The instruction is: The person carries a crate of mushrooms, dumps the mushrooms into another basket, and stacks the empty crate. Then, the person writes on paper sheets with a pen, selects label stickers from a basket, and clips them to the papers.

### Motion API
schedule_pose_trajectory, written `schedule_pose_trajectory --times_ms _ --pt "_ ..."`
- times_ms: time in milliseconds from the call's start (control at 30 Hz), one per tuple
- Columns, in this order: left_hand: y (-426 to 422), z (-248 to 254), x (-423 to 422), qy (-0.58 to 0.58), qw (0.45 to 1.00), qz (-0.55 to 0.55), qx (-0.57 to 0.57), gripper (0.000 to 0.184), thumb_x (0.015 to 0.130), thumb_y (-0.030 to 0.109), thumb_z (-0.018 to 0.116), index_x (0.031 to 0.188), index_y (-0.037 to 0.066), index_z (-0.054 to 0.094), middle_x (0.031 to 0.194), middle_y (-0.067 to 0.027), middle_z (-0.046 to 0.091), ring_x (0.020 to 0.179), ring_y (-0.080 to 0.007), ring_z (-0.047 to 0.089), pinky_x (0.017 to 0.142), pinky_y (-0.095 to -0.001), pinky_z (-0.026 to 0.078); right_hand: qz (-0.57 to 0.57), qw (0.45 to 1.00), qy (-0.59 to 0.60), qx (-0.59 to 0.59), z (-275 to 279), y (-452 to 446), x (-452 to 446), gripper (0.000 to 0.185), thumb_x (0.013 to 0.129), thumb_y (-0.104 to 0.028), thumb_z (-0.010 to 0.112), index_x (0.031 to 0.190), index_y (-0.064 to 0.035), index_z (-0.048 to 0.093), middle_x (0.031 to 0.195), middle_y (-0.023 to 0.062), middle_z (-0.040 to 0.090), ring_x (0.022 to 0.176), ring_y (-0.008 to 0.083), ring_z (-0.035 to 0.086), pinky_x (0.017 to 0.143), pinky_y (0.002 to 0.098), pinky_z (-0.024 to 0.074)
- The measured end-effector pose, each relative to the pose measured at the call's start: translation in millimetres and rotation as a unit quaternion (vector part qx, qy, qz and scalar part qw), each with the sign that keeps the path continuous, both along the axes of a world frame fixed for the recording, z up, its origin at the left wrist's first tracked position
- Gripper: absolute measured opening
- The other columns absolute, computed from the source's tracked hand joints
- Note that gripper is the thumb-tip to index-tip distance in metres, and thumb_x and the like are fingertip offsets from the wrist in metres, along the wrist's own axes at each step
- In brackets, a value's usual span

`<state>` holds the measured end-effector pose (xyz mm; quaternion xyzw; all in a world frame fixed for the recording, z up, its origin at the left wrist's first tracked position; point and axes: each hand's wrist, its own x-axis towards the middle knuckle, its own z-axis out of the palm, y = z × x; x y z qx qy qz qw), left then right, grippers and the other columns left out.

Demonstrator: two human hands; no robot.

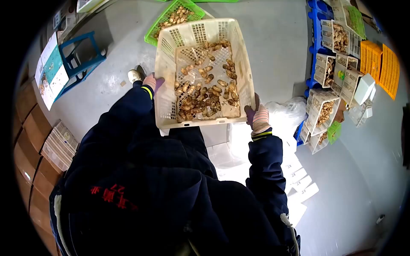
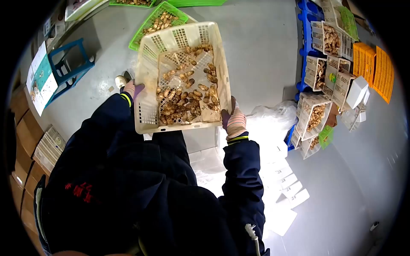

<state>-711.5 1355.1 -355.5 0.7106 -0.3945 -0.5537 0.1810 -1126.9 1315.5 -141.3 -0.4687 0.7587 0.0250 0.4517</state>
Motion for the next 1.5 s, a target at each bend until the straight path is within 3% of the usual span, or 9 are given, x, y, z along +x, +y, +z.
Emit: schedule_pose_trajectory --times_ms 133,233,300,567,767,833,867,1000,1500 --pt "-16 53 -51 -0.329 0.929 -0.163 0.044 0.069 0.07 0.052 0.059 0.114 0.001 0.041 0.1 -0.0182 0.06 0.094 -0.0348 0.056 0.081 -0.0376 0.045 0.067 0.997 0.029 -0.033 24 -22 8 0.063 0.073 -0.01 0.058 0.131 -0.0114 0.032 0.082 0.015 0.064 0.075 0.0288 0.061 0.068 0.0365 0.0465" --pt "21 18 -72 0.032 0.974 0.015 0.223 0.059 0.069 0.035 0.066 0.113 0.003 0.044 0.096 -0.0162 0.06 0.09 -0.0288 0.057 0.082 -0.0377 0.043 0.044 0.997 0.041 0.037 38 -21 -4 0.063 0.073 -0.017 0.057 0.131 -0.0117 0.032 0.076 0.019 0.061 0.07 0.0323 0.061 0.064 0.0379 0.047" --pt "55 27 -88 0.057 0.994 -0.096 0.003 0.05 0.069 0.019 0.064 0.115 0.008 0.047 0.093 -0.0139 0.061 0.085 -0.0278 0.057 0.076 -0.0372 0.043 0.064 0.989 0.112 0.076 31 -9 -20 0.066 0.074 -0.015 0.056 0.134 -0.0129 0.028 0.077 0.0197 0.061 0.073 0.0343 0.06 0.067 0.0396 0.0464" --pt "70 -2 -107 -0.097 0.985 -0.107 0.097 0.04 0.072 0.03 0.061 0.103 0.007 0.051 0.092 -0.0171 0.06 0.089 -0.0335 0.057 0.078 -0.0387 0.044 0.291 0.926 0.236 0.054 78 -57 22 0.064 0.076 -0.027 0.049 0.135 -0.0174 0.026 0.082 0.0214 0.061 0.078 0.0354 0.058 0.071 0.0425 0.0454" --pt "23 73 -67 0.249 0.949 -0.01 0.196 0.031 0.074 0.012 0.054 0.103 0.004 0.054 0.07 -0.0066 0.059 0.058 -0.0141 0.057 0.05 -0.0281 0.046 0.319 0.92 0.223 -0.033 93 -70 50 0.056 0.079 -0.034 0.047 0.128 -0.0109 0.036 0.082 0.0202 0.061 0.078 0.0353 0.058 0.071 0.0425 0.0457" --pt "26 27 -65 0.054 0.982 -0.158 0.087 0.028 0.072 0.014 0.057 0.097 0.002 0.058 0.076 -0.0109 0.064 0.066 -0.0177 0.061 0.059 -0.0316 0.049 0.407 0.876 0.196 -0.17 64 -75 49 0.053 0.08 -0.037 0.046 0.124 -0.0093 0.041 0.085 0.0203 0.06 0.082 0.0346 0.058 0.075 0.0404 0.0459" --pt "26 2 -67 0.093 0.977 -0.125 0.145 0.029 0.072 0.018 0.059 0.096 0.002 0.059 0.078 -0.012 0.064 0.068 -0.0196 0.062 0.062 -0.032 0.048 0.337 0.918 0.208 0.014 68 -108 87 0.05 0.08 -0.04 0.045 0.118 -0.0078 0.048 0.093 0.0203 0.06 0.09 0.0331 0.056 0.081 0.0379 0.0448" --pt "42 -28 -73 0.064 0.963 -0.195 0.173 0.042 0.067 0.03 0.063 0.098 0.002 0.06 0.08 -0.0132 0.064 0.07 -0.0227 0.062 0.068 -0.0324 0.047 0.323 0.904 0.268 0.082 48 -103 96 0.048 0.079 -0.042 0.044 0.11 -0.0066 0.053 0.102 0.018 0.059 0.098 0.0325 0.054 0.085 0.0395 0.043" --pt "29 -56 -49 0.097 0.946 -0.243 0.192 0.039 0.065 0.029 0.063 0.093 0.002 0.063 0.08 -0.0125 0.064 0.07 -0.0207 0.062 0.067 -0.032 0.047 0.235 0.941 0.224 0.099 32 -104 116 0.042 0.078 -0.034 0.048 0.108 -0.0055 0.055 0.094 0.0187 0.061 0.091 0.0338 0.057 0.077 0.0401 0.0457"
